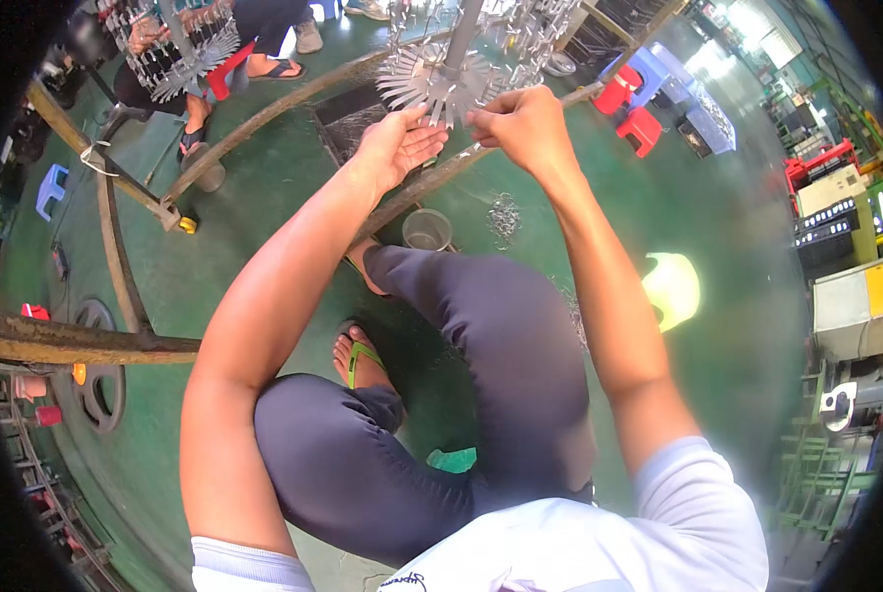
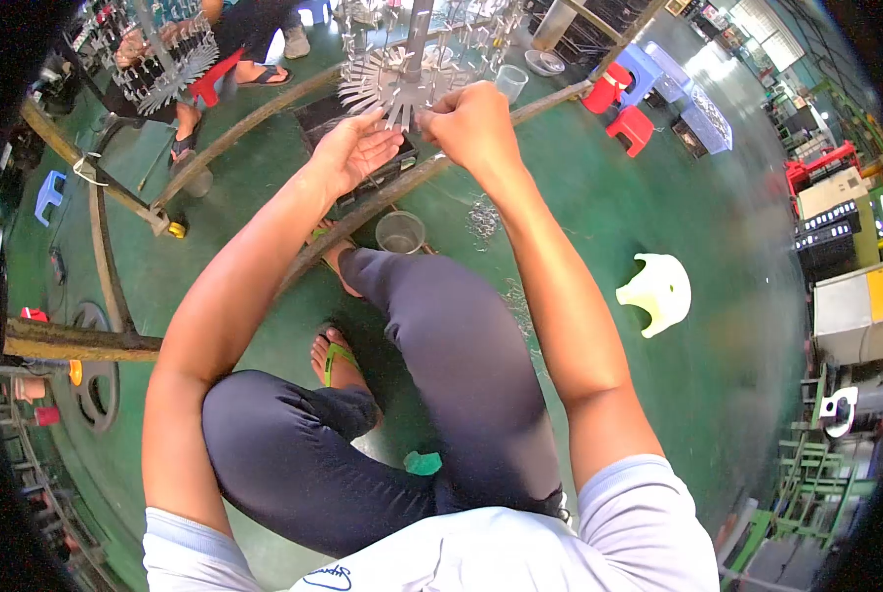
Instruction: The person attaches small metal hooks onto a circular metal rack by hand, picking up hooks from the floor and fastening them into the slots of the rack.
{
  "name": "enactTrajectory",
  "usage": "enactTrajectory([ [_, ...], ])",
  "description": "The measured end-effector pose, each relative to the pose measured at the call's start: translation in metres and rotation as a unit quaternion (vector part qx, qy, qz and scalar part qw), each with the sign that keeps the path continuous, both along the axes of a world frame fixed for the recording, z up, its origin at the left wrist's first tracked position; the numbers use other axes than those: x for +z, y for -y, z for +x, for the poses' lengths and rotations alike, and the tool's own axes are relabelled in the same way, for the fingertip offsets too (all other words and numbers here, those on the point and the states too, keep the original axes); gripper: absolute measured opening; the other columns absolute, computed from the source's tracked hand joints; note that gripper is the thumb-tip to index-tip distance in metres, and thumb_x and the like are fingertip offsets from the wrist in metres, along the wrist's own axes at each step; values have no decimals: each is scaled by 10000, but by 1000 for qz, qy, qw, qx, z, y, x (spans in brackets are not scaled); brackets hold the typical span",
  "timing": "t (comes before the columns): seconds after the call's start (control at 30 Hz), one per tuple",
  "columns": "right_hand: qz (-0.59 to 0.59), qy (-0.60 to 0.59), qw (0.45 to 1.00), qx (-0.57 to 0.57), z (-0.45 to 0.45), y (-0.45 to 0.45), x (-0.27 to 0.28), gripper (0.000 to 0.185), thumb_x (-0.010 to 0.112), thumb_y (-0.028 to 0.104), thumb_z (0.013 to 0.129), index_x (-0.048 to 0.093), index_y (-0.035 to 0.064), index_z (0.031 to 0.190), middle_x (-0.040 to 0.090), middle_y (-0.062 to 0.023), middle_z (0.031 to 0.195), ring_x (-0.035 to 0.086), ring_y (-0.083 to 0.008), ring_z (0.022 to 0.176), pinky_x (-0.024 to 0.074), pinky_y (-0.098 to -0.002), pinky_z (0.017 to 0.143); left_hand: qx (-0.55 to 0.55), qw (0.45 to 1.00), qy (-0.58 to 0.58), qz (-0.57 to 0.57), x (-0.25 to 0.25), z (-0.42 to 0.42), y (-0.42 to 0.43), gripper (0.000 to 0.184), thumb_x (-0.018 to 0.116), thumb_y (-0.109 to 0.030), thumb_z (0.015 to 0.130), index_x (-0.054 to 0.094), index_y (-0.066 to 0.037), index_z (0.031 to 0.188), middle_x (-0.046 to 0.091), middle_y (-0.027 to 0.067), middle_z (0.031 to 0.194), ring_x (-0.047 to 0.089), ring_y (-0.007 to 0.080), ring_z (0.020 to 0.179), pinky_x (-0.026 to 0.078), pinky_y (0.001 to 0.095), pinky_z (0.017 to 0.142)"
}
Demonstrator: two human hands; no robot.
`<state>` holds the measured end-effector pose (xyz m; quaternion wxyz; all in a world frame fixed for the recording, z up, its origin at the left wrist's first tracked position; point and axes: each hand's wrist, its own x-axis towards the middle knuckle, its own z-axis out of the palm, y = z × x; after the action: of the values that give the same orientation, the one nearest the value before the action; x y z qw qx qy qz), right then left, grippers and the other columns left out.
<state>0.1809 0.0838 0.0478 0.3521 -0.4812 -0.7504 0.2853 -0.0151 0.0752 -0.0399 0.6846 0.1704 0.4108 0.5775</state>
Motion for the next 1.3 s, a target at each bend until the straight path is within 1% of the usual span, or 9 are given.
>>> enactTrajectory([
  [0.13,3,-2,1000,8,4,3,0,208,782,177,794,782,-28,757,732,-119,645,700,-168,569,559,-330,595,-18,1000,11,-9,7,9,1,261,667,-224,995,609,-6,1126,732,195,1046,742,295,964,638,398,853],
  [0.23,-11,56,998,7,4,4,8,252,785,153,872,765,-98,855,756,-145,736,753,-168,669,611,-281,646,-33,999,4,-7,6,13,0,270,679,-241,995,598,-25,1136,723,187,1049,736,302,988,635,406,869],
  [0.3,-3,64,998,9,5,7,11,246,783,145,871,762,-100,854,756,-148,738,754,-173,670,616,-287,646,-32,999,-9,-15,3,17,-2,277,685,-251,997,589,-34,1141,718,184,1052,733,305,1003,631,411,887],
  [0.5,-31,44,998,18,9,3,8,238,787,130,870,755,-106,859,757,-156,753,760,-185,688,635,-302,653,-29,999,-7,-16,6,24,2,268,663,-246,1017,572,-26,1139,713,199,1069,727,315,1033,619,421,931],
  [0.73,-47,51,997,14,7,6,12,242,787,124,874,748,-115,864,755,-162,755,762,-185,696,641,-307,654,5,1000,-1,8,2,31,6,297,616,-224,1047,586,32,1193,709,230,1115,729,334,1035,627,429,920],
  [0.9,-33,70,997,15,8,8,14,245,786,126,880,738,-112,844,751,-158,751,762,-180,696,640,-305,654,35,999,4,14,3,39,10,346,613,-187,1044,539,86,1244,678,268,1196,728,358,1035,640,423,900],
  [1.03,-34,41,998,20,13,16,13,244,785,134,884,738,-101,838,745,-144,738,757,-170,695,631,-301,655,20,999,19,25,9,37,18,331,606,-163,1045,551,99,1239,666,257,1241,702,339,1104,611,406,964],
  [1.13,-16,12,1000,16,18,22,7,228,765,175,839,767,-47,783,745,-126,680,723,-167,601,574,-322,620,7,999,18,29,10,29,25,292,596,-151,1046,588,82,1223,676,228,1247,687,317,1142,578,402,1022],
  [1.3,7,19,1000,-5,23,37,9,184,755,167,831,785,-15,839,744,-143,707,738,-193,666,570,-334,662,1,1000,-13,17,17,21,37,336,562,-105,1040,569,103,1303,679,224,1274,674,296,1188,545,395,1064],
])
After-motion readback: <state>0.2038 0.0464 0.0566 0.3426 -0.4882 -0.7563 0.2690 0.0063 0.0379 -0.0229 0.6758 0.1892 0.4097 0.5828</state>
